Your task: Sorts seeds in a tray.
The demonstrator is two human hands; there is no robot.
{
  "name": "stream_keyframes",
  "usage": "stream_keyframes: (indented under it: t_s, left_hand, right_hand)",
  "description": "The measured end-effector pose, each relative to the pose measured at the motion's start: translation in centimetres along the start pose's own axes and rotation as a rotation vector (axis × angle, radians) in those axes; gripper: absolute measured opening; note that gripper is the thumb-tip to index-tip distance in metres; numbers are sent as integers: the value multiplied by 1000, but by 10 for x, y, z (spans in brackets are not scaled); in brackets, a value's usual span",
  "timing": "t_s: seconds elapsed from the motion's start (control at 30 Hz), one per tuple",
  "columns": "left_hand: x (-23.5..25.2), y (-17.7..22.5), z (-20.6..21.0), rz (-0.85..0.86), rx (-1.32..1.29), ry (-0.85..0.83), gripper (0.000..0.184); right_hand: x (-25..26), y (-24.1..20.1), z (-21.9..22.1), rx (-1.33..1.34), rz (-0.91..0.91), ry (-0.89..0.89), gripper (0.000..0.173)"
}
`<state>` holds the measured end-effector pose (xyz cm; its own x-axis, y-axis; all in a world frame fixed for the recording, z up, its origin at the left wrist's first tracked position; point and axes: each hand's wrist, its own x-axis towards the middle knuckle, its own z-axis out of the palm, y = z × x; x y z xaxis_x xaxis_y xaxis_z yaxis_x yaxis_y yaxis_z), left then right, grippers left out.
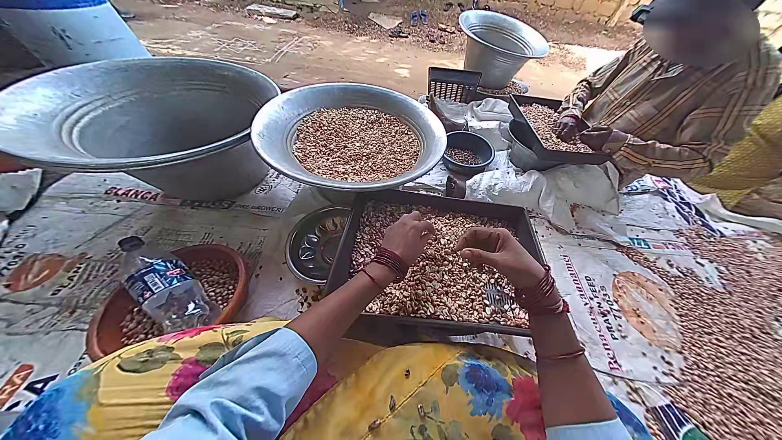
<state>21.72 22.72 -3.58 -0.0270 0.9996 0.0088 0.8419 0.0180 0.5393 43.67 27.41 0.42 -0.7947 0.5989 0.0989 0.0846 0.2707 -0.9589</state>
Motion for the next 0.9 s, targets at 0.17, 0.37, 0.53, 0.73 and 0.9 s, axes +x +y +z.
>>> stream_keyframes:
  t_s: [0.17,0.37,0.53,0.73,0.9]
  left_hand:
    - [9,1,11,8,81,-49,26]
    - [13,-18,10,-92,-365,55,21]
    - [17,-16,6,-219,-674,-38,20]
    - [13,-1,17,-13,-40,-79,28]
    - [14,0,19,28,13,-111,28]
  right_hand:
    - [0,1,4,-505,120,217,14]
    - [9,14,6,-713,360,200,19]
    - [9,12,7,-706,349,241,19]
    - [8,13,8,-707,383,234,20]
    - [9,13,8,-741,430,218,20]
